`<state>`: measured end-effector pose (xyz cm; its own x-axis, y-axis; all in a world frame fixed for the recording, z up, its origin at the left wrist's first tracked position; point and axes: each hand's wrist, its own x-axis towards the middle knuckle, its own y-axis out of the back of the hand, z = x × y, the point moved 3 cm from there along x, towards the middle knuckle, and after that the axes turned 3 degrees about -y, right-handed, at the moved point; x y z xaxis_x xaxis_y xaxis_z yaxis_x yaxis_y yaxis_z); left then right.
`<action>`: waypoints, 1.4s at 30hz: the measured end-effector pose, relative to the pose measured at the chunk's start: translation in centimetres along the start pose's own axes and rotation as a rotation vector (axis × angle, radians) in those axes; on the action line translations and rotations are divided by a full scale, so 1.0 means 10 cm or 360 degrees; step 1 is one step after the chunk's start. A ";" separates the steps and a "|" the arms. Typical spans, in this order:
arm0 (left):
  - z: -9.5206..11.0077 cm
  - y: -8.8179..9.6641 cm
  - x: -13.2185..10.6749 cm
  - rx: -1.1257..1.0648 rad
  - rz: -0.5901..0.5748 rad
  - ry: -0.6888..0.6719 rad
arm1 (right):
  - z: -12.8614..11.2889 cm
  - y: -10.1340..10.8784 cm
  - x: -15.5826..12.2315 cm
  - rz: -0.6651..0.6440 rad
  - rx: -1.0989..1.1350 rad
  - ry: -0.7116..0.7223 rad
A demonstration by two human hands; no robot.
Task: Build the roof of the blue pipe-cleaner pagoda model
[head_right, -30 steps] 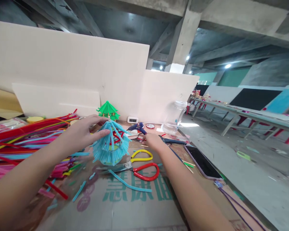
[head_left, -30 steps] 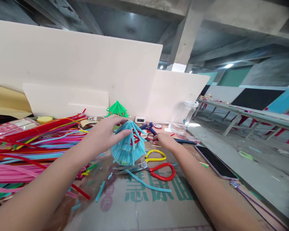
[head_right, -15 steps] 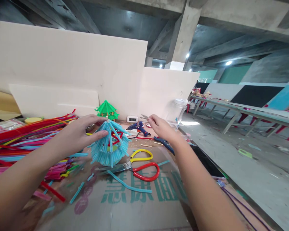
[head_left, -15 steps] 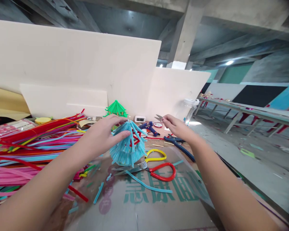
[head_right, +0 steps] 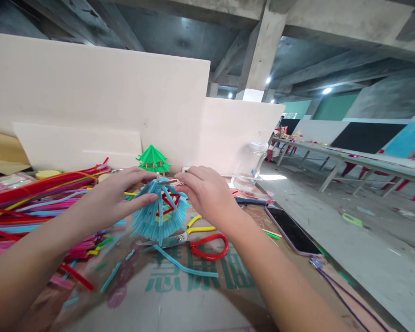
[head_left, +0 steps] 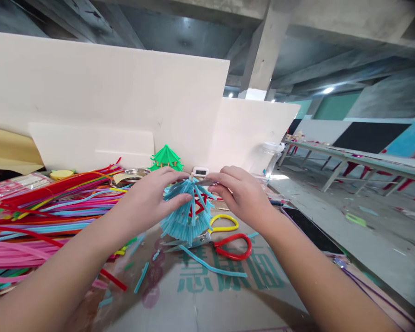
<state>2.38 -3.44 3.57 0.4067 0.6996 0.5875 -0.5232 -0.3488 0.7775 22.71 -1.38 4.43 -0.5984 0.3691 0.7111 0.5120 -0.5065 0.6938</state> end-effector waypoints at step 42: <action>0.04 0.00 -0.01 -0.0012 -0.0009 -0.0044 | -0.04 0.07 -0.01 -0.0004 -0.0115 0.0118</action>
<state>2.67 -3.74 3.62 0.4303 0.6838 0.5893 -0.5264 -0.3402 0.7792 22.90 -2.09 4.79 -0.6450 0.3132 0.6971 0.4664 -0.5613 0.6837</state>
